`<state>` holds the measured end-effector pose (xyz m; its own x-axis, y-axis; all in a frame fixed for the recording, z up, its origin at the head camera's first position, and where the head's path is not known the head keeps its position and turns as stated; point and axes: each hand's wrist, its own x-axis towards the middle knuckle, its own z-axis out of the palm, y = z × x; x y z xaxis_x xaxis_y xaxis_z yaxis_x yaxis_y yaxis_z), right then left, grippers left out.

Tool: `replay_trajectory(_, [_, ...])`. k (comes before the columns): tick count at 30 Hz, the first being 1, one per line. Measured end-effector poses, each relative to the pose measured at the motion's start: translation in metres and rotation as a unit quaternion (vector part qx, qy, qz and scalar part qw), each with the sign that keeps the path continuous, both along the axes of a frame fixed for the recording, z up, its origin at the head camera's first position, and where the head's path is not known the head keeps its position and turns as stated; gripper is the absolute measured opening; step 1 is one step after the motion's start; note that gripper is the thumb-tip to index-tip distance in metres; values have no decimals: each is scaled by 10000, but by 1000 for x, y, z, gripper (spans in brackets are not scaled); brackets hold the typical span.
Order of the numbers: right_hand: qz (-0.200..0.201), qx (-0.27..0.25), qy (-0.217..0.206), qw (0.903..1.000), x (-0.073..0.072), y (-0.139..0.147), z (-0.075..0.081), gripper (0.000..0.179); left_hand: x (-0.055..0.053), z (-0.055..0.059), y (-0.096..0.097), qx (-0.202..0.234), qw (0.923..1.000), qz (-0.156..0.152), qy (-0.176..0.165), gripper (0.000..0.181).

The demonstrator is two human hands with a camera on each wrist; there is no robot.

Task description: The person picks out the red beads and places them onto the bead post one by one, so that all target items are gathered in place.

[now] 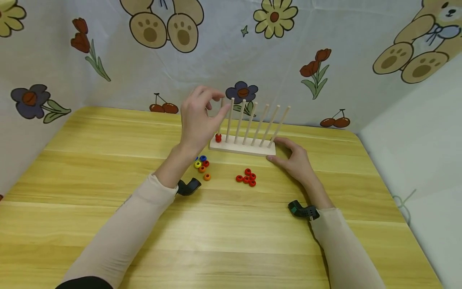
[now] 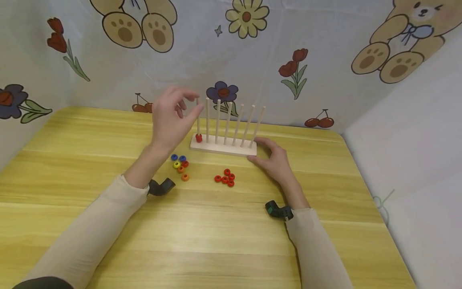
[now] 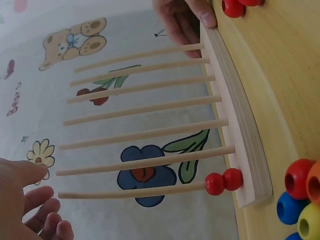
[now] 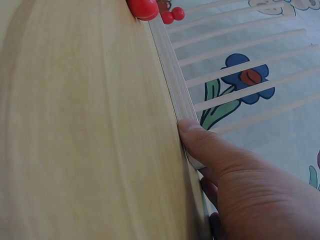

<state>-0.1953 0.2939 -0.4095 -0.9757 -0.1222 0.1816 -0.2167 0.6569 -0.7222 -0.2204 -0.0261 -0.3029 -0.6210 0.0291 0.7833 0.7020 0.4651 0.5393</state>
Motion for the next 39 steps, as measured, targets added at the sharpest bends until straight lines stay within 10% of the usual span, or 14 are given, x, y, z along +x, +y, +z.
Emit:
replay_trajectory(5, [-10, 19, 5, 10000, 0, 1, 1, 67, 8, -12, 11, -192, 9962, -790, 308, 9])
replay_trajectory(12, [4, 31, 56, 10000, 0, -1, 1, 65, 21, -39, 24, -1210, 9726, -1829, -773, 6])
replay_trajectory(26, [-15, 9, 15, 10000, -1, 0, -1, 66, 28, -63, 32, -3058, 8500, -3167, -2894, 40])
replay_trajectory(39, [23, 1, 16, 10000, -1, 1, 0, 65, 28, -64, 32, -3393, 8254, -3343, -3031, 38])
